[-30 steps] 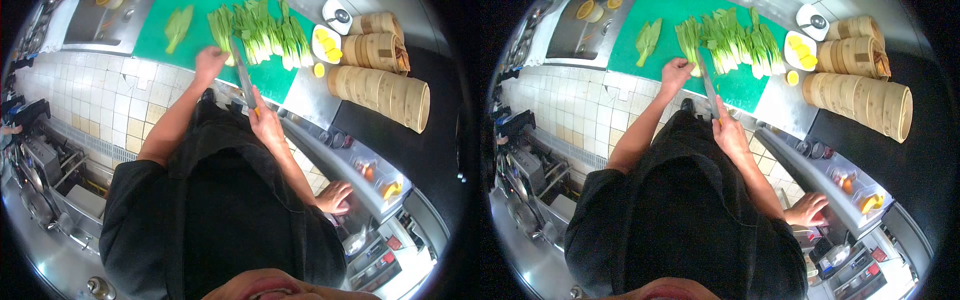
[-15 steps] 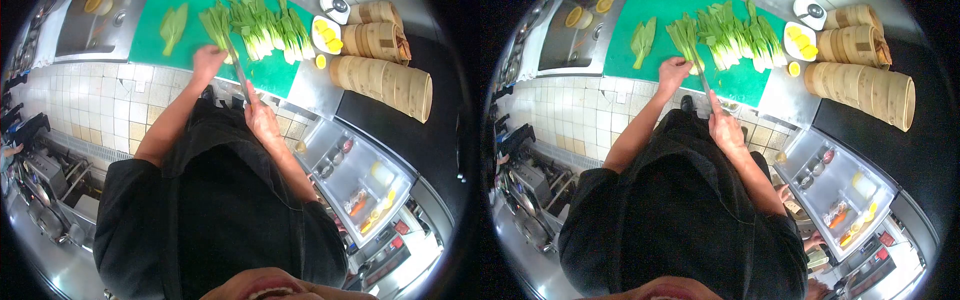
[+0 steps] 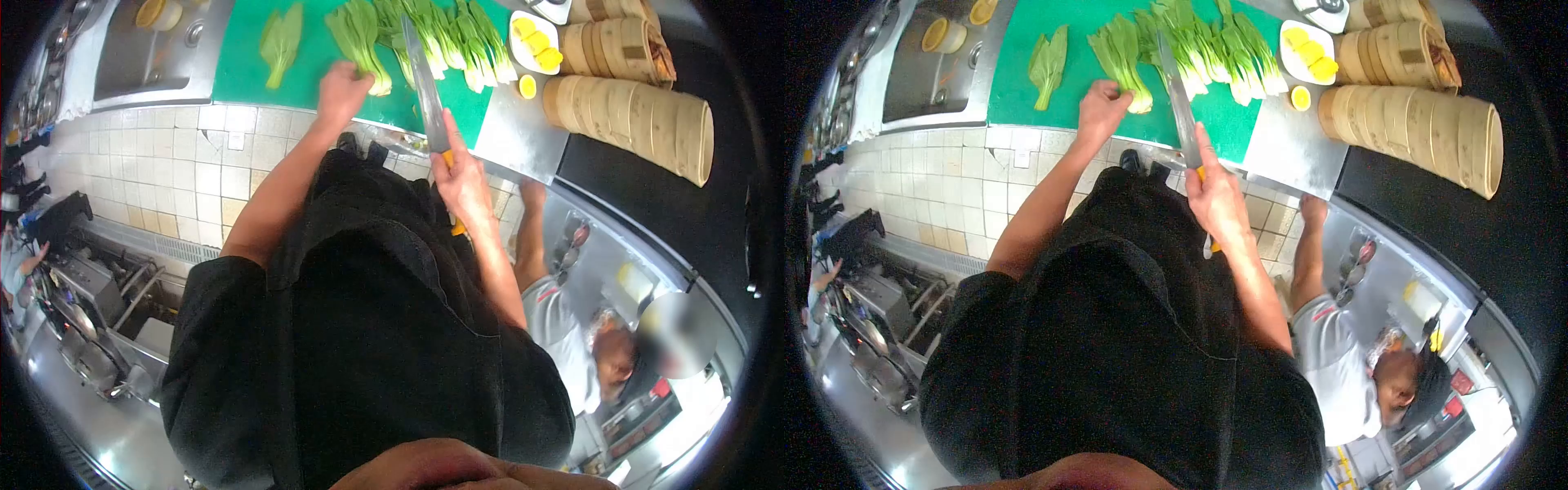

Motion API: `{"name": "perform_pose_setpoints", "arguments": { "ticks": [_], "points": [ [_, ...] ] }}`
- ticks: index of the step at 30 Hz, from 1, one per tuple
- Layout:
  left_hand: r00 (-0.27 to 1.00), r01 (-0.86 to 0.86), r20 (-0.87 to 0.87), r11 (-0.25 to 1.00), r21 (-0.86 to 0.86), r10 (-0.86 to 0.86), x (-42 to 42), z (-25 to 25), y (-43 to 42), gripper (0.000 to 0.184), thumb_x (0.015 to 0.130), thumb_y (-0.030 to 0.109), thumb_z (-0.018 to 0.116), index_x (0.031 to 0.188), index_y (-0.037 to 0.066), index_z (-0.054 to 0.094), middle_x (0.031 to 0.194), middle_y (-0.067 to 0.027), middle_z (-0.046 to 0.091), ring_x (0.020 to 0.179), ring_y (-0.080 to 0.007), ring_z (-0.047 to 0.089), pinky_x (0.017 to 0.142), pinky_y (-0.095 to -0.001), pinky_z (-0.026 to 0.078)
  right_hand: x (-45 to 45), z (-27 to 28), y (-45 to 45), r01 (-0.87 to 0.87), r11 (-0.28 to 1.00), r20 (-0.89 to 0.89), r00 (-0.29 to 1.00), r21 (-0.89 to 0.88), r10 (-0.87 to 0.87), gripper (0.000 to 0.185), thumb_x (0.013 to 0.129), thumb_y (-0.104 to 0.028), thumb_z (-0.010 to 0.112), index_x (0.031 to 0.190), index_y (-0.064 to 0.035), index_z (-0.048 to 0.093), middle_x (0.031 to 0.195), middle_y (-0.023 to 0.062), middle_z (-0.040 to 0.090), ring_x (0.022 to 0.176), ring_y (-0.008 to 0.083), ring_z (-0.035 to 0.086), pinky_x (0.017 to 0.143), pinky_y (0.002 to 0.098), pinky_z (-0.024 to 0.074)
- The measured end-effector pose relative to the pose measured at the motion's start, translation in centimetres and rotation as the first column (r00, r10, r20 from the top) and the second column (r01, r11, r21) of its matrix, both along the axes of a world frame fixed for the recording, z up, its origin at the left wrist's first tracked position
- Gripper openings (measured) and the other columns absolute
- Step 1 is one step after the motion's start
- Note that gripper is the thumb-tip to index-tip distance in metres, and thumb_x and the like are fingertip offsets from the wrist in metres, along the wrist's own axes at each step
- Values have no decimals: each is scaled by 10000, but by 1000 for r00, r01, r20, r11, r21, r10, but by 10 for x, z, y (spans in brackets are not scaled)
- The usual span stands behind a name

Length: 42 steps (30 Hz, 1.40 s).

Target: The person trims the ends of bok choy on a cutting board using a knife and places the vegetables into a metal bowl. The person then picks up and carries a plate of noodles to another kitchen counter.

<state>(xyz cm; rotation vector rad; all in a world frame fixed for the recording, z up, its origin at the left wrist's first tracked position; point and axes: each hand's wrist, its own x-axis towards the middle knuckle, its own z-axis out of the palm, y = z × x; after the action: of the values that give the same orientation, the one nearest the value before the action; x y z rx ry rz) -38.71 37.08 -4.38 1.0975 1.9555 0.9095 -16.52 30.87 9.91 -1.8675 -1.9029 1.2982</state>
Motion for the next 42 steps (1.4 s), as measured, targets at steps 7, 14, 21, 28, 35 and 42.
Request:
{"name": "perform_pose_setpoints", "arguments": {
  "ticks": [7, 14, 21, 28, 35, 42],
  "points": [
    [217, 849, -901, 528, -16, -376, -18, 22, 15, 533, 697, 127, 707, 1220, 160, 609, 1224, -80, 582, 1273, -308, 439, 1100, -526, 280, 11, -51, -26, 94, 968, -59, 995, 231, -83, 608, 891, -163, 609, 1459, -181, 395, 797, 249, 654, 750, 439, 649, 683, 500, 522],
    [381, 859, -469, 493, -141, -797, -14, 54, 36, 543, 697, 264, 739, 1204, 109, 616, 1214, -158, 615, 1131, -334, 572, 998, -449, 431, 0, -92, -54, 370, 910, -27, 928, 188, -372, 419, 848, -138, 607, 1266, -142, 611, 946, 237, 668, 846, 415, 656, 784, 482, 522],
    [563, 819, -71, 567, -88, -823, 21, 46, -45, 628, 731, 321, 775, 1222, -8, 563, 1047, -201, 671, 980, -318, 653, 871, -396, 509, -35, -81, -91, 426, 821, 32, 881, 381, -472, 287, 862, -164, 634, 1143, -127, 680, 930, 140, 698, 827, 333, 678, 725, 414, 542],
    [411, 892, -48, 413, -184, -910, 21, 0, -79, 613, 745, 252, 809, 1235, 7, 535, 1043, -153, 677, 967, -258, 653, 855, -363, 499, -44, -107, -125, 393, 817, 50, 890, 422, -453, 316, 787, -144, 666, 1103, -132, 678, 786, 102, 657, 712, 320, 667, 643, 416, 542],
    [369, 923, -11, 368, -115, -929, 24, -18, -90, 497, 760, 293, 791, 1119, 17, 588, 977, -145, 680, 922, -271, 656, 810, -371, 493, -43, -124, -131, 420, 816, 36, 881, 397, -471, 315, 789, -143, 669, 1104, -136, 679, 785, 104, 657, 709, 317, 665, 649, 416, 546],
    [457, 887, 86, 448, -113, -885, 31, -14, -95, 410, 750, 280, 764, 1029, 6, 642, 957, -148, 690, 870, -276, 654, 819, -376, 488, -28, -148, -134, 395, 817, 22, 895, 420, -445, 308, 800, -140, 669, 1108, -146, 683, 809, 99, 669, 704, 321, 661, 643, 423, 540]
  ]
}}
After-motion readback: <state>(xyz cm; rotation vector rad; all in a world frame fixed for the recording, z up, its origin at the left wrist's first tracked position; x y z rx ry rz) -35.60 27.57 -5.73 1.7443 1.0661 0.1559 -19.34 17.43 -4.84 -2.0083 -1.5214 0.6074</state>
